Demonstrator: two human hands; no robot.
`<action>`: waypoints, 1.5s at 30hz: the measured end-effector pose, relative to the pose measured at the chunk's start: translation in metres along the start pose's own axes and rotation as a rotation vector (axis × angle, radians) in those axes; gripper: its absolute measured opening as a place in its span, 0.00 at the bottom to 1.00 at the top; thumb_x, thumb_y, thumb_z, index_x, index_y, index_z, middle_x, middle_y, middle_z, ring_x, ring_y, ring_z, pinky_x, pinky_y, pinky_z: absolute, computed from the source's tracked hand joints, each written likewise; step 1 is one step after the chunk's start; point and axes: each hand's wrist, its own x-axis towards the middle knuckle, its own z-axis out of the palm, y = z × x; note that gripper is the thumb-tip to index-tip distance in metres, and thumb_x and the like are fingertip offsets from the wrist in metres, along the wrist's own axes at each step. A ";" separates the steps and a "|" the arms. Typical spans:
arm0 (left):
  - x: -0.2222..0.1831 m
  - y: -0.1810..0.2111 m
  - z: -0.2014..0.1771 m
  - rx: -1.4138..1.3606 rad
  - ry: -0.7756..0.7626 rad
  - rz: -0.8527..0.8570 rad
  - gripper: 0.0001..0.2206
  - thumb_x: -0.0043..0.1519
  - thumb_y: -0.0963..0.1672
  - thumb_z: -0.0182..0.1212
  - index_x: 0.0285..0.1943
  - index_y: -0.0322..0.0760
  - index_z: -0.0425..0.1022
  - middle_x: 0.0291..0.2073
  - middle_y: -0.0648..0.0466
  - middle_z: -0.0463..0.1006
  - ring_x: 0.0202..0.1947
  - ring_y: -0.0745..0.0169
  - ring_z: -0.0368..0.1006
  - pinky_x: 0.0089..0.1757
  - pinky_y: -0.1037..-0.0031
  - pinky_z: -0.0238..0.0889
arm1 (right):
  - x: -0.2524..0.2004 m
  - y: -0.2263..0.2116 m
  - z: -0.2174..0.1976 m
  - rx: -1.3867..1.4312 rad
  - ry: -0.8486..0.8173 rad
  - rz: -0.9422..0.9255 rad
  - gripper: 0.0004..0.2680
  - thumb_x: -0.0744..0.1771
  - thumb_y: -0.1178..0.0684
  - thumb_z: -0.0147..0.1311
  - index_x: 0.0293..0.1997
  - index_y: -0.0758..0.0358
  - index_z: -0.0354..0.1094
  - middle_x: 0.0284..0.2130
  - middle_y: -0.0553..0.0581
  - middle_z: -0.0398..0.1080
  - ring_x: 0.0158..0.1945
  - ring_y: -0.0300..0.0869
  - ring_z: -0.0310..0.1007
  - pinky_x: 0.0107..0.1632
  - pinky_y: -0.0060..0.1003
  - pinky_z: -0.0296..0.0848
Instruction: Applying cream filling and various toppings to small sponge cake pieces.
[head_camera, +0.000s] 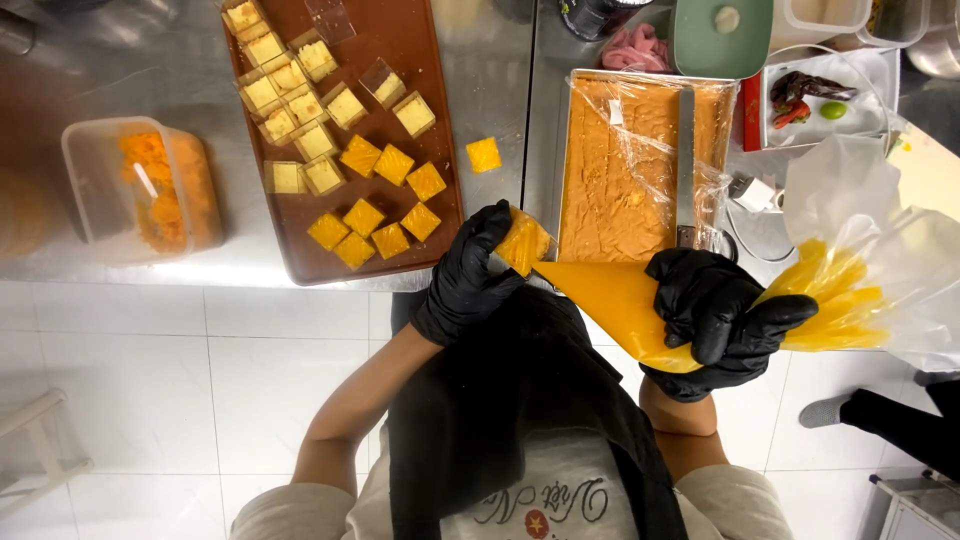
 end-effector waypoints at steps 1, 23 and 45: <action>-0.001 0.000 0.000 -0.001 -0.002 -0.001 0.34 0.56 0.41 0.77 0.69 0.32 0.60 0.66 0.37 0.68 0.67 0.36 0.68 0.64 0.58 0.65 | -0.001 -0.002 0.003 -0.001 0.002 0.001 0.22 0.78 0.38 0.27 0.41 0.59 0.70 0.19 0.57 0.60 0.20 0.43 0.60 0.33 0.37 0.68; -0.003 0.001 -0.001 0.003 0.001 -0.020 0.32 0.56 0.42 0.78 0.67 0.31 0.62 0.66 0.38 0.68 0.66 0.39 0.68 0.63 0.60 0.66 | 0.039 -0.033 0.052 0.366 -0.015 0.080 0.26 0.71 0.31 0.21 0.20 0.49 0.63 0.12 0.50 0.59 0.20 0.44 0.60 0.38 0.42 0.66; -0.076 -0.177 0.101 0.164 -0.228 -0.266 0.27 0.54 0.39 0.64 0.65 0.36 0.66 0.54 0.39 0.72 0.54 0.34 0.70 0.52 0.53 0.67 | 0.087 0.037 0.011 -0.143 -0.172 0.899 0.13 0.68 0.48 0.53 0.55 0.64 0.68 0.44 0.62 0.75 0.50 0.51 0.73 0.55 0.43 0.72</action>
